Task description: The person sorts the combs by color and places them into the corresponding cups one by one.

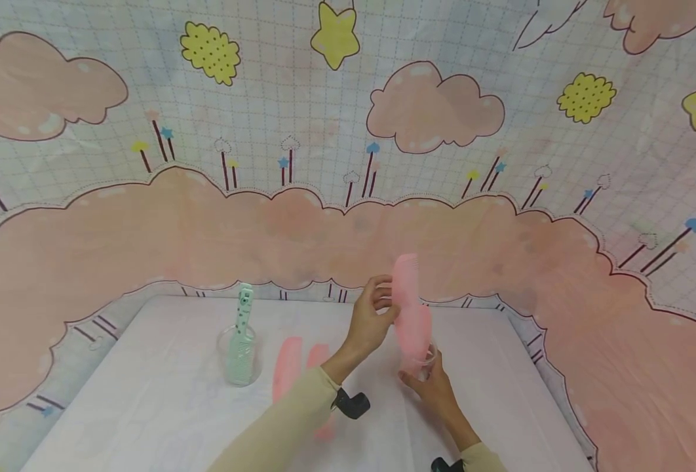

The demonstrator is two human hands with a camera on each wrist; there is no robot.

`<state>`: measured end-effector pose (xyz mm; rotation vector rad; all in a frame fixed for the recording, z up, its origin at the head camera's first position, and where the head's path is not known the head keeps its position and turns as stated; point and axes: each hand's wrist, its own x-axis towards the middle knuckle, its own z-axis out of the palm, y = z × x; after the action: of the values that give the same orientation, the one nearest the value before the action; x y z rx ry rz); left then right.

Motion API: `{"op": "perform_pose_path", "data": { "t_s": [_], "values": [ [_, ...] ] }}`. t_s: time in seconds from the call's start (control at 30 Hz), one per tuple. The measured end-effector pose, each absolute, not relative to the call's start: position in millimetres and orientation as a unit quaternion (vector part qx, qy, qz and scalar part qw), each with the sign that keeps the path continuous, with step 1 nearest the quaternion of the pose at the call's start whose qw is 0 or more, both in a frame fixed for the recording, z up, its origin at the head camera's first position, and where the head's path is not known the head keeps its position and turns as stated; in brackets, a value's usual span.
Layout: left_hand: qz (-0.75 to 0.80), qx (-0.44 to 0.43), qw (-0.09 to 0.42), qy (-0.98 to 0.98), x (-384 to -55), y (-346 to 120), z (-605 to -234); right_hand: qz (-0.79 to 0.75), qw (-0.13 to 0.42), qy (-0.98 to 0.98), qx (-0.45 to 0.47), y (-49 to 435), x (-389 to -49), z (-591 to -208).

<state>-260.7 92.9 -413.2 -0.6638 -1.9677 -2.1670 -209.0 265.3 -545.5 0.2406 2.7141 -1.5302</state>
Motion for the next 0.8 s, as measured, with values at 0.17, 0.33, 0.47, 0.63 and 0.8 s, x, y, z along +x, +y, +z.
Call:
{"op": "perform_pose_path", "data": {
  "t_s": [0.17, 0.33, 0.47, 0.63, 0.8],
  "values": [
    [-0.716, -0.215, 0.07, -0.66, -261, 101, -417, -0.488, 0.003, 0.87, 0.073, 266, -209, -547],
    [-0.709, -0.214, 0.076, -0.667, -260, 107, -422, -0.483, 0.007, 0.872, 0.076, 267, -211, -548],
    [-0.706, -0.216, 0.085, -0.669, -261, 111, -426, -0.481, 0.008, 0.874, 0.075, 267, -211, -549],
    [-0.7, -0.215, 0.09, -0.675, -263, 115, -435, -0.484, 0.01, 0.872, 0.072, 268, -211, -550],
    [-0.693, -0.201, 0.078, -0.688, -262, 118, -441, -0.486, 0.009, 0.871, 0.073, 268, -211, -551]
  ]
}}
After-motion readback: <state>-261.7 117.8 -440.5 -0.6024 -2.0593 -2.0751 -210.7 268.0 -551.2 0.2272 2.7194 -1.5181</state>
